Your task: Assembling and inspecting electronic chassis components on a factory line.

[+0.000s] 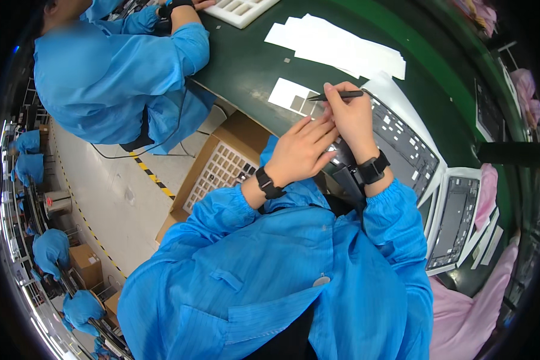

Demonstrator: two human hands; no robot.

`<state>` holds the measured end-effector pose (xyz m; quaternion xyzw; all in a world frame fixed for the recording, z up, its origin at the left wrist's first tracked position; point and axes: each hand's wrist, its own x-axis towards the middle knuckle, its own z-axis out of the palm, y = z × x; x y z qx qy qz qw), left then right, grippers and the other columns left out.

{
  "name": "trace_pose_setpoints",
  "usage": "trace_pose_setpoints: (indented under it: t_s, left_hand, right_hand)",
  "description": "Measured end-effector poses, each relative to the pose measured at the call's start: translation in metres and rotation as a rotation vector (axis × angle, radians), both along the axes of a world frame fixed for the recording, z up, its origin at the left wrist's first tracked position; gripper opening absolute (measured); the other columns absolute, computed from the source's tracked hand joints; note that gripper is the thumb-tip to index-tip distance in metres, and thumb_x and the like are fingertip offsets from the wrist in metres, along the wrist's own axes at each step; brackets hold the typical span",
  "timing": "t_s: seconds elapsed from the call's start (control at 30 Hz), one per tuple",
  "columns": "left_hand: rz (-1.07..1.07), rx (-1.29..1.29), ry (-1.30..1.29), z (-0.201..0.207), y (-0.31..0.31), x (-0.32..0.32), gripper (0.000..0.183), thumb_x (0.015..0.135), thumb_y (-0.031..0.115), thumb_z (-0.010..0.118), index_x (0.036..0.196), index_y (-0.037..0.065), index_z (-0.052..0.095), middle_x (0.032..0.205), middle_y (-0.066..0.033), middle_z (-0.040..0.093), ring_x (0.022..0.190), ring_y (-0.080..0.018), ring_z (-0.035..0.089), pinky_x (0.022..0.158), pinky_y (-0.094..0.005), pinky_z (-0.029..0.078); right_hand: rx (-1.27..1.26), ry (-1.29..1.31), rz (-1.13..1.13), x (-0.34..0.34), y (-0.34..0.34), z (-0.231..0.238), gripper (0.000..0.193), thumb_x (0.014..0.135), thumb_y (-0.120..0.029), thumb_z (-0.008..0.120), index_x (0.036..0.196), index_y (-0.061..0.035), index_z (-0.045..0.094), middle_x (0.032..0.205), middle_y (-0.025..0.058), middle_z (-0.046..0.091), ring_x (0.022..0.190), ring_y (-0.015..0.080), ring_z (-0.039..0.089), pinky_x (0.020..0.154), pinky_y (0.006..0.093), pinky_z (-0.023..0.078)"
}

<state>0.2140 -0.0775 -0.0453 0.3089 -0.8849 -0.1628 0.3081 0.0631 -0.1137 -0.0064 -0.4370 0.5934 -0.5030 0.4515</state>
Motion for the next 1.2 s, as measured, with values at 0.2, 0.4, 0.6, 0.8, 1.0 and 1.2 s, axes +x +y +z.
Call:
trace_pose_setpoints:
  t_s: [0.2,0.4,0.6,0.8,1.0,1.2]
  left_hand:
    - [-0.011,-0.023,-0.032,0.000,-0.004,0.005,0.046,0.084,0.035,0.062,0.121,0.009,0.059,0.127,-0.0111,0.056,0.129,-0.0257,0.044,0.108,-0.0527,0.030]
    - [-0.016,-0.031,-0.032,-0.002,-0.006,0.006,0.045,0.085,0.037,0.061,0.120,0.009,0.059,0.124,-0.0111,0.057,0.128,-0.0266,0.045,0.108,-0.0534,0.029]
    - [-0.012,-0.039,-0.022,-0.004,-0.005,0.006,0.046,0.085,0.037,0.061,0.121,0.009,0.059,0.124,-0.0113,0.057,0.128,-0.0265,0.045,0.108,-0.0538,0.028]
    - [-0.011,-0.040,-0.038,-0.004,-0.004,0.007,0.045,0.085,0.037,0.061,0.121,0.009,0.059,0.125,-0.0118,0.057,0.128,-0.0261,0.046,0.108,-0.0534,0.028]
    - [-0.026,-0.007,-0.052,-0.003,-0.003,0.006,0.047,0.085,0.036,0.062,0.122,0.008,0.058,0.129,-0.0114,0.055,0.128,-0.0263,0.045,0.109,-0.0522,0.028]
    - [-0.011,0.018,-0.009,0.002,-0.003,0.005,0.049,0.086,0.035,0.060,0.127,0.007,0.054,0.135,-0.0107,0.051,0.129,-0.0277,0.044,0.110,-0.0498,0.028]
  right_hand:
    - [-0.042,0.195,-0.016,0.018,-0.002,0.002,0.026,0.091,-0.023,0.063,0.078,-0.0013,0.061,0.059,0.0037,0.060,0.052,0.0082,0.055,0.048,0.0230,0.042]
    - [-0.006,0.272,0.016,0.019,-0.002,0.003,0.026,0.091,-0.024,0.063,0.078,-0.0012,0.061,0.061,0.0029,0.060,0.053,0.0079,0.055,0.049,0.0224,0.043]
    - [-0.033,0.219,-0.009,0.022,-0.002,-0.001,0.027,0.092,-0.024,0.063,0.078,-0.0008,0.061,0.062,0.0029,0.061,0.054,0.0071,0.055,0.050,0.0217,0.043]
    - [0.001,0.203,0.001,0.020,0.001,-0.001,0.023,0.092,-0.022,0.063,0.084,0.0002,0.062,0.064,0.0033,0.061,0.057,0.0071,0.056,0.051,0.0209,0.043]
    - [-0.060,0.104,-0.058,0.024,0.002,-0.002,0.018,0.092,-0.017,0.062,0.094,0.0011,0.064,0.067,0.0044,0.063,0.061,0.0080,0.059,0.053,0.0208,0.046]
    - [-0.236,0.036,-0.261,-0.019,0.037,0.036,0.020,0.093,-0.015,0.062,0.099,0.0033,0.063,0.069,0.0057,0.064,0.058,0.0078,0.058,0.049,0.0192,0.041]
